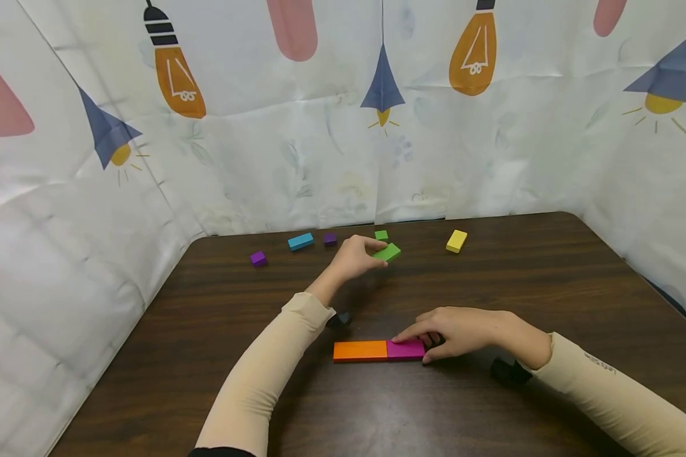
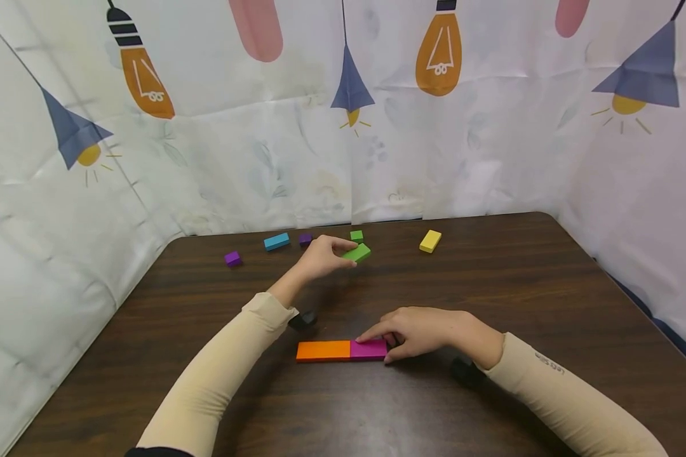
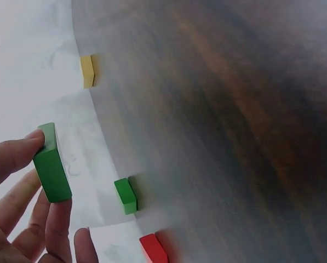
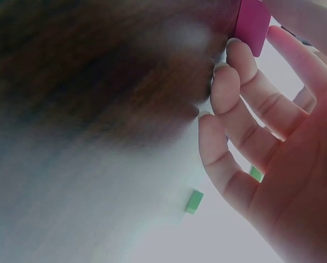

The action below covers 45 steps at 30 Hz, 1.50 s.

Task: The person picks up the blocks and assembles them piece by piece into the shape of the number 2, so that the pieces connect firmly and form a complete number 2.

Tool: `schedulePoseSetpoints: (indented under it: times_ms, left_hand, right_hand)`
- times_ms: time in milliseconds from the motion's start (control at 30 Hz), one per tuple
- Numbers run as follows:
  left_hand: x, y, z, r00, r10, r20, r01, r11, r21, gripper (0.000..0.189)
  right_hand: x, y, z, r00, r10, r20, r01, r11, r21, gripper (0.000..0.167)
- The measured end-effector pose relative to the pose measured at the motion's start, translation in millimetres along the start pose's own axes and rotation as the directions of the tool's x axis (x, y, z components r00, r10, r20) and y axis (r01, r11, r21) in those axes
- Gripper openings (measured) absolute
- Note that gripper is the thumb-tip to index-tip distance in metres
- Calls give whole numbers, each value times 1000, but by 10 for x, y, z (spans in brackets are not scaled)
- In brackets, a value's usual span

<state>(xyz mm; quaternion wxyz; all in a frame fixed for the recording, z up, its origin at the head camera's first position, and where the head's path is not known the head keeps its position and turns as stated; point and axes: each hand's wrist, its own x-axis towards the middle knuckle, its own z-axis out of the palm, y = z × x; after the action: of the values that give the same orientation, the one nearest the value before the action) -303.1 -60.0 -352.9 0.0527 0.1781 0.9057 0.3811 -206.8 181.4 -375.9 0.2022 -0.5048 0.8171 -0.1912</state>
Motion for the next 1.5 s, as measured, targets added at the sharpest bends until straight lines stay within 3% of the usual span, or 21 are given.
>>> schedulePoseSetpoints:
  times_ms: [433, 1500]
  left_hand:
    - [-153, -44, 3, 999, 30, 16, -31, 999, 9, 41]
    - [-559, -173, -86, 1000, 3, 13, -2, 1000, -29, 41]
  right_hand:
    - [6, 11, 7, 1000, -17, -15, 16, 1000, -21, 49]
    - [1, -2, 6, 1000, -13, -14, 13, 1000, -16, 50]
